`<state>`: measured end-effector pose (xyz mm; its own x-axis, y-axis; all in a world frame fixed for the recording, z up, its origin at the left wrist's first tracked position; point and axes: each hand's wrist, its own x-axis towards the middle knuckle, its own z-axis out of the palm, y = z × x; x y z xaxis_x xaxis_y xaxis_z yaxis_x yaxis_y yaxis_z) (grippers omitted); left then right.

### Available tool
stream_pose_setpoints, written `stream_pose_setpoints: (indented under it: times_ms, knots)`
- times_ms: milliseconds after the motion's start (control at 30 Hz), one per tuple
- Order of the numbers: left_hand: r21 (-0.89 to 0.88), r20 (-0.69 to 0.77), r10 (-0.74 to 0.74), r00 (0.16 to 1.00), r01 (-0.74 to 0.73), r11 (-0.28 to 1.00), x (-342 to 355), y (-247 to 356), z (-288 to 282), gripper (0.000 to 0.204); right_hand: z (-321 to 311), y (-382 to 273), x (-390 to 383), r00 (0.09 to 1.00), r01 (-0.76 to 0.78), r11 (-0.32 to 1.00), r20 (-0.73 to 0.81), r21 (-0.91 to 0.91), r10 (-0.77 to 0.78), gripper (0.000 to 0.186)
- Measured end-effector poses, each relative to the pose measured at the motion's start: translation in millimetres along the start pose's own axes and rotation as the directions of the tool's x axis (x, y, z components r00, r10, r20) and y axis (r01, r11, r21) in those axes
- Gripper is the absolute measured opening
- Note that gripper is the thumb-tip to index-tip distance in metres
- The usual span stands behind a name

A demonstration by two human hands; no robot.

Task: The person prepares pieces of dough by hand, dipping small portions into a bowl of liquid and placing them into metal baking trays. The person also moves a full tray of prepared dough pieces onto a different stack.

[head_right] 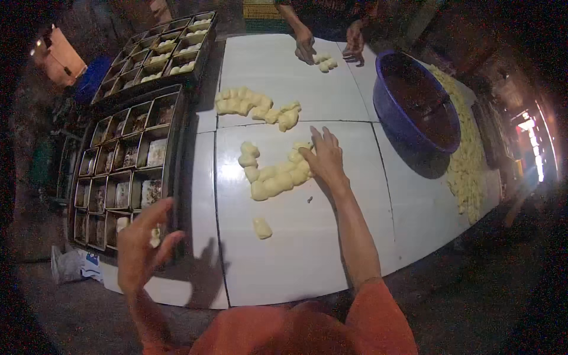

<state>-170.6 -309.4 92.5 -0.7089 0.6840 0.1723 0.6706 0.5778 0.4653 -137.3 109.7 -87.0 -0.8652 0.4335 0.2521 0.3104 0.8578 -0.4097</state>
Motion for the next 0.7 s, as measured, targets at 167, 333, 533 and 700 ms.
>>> stream_pose_setpoints:
  times_ms: [167, 333, 533, 700]
  knots:
    - [-0.321, 0.086, -0.035, 0.996, 0.061, 0.945, 92, 66, 146, 0.063, 3, 22, 23, 0.919, 0.361, 0.919, 0.108, 0.156, -0.379, 0.039]
    - [-0.324, -0.065, -0.033, 0.997, 0.01, 0.946, 160, 84, 261, 0.052, -42, 17, -8, 0.884, -0.447, 0.462, 0.458, 0.766, 0.096, 0.022]
    - [-0.037, -0.125, -0.03, 0.992, 0.025, 0.999, 171, 95, 293, 0.036, -94, 83, -26, 0.872, -0.448, 0.014, 0.433, 0.894, 0.23, 0.031]
    - [-0.263, -0.258, -0.01, 0.966, -0.06, 0.963, 163, 128, 287, 0.042, -99, 81, -64, 0.907, -0.388, -0.044, 0.39, 0.921, 0.157, 0.032]
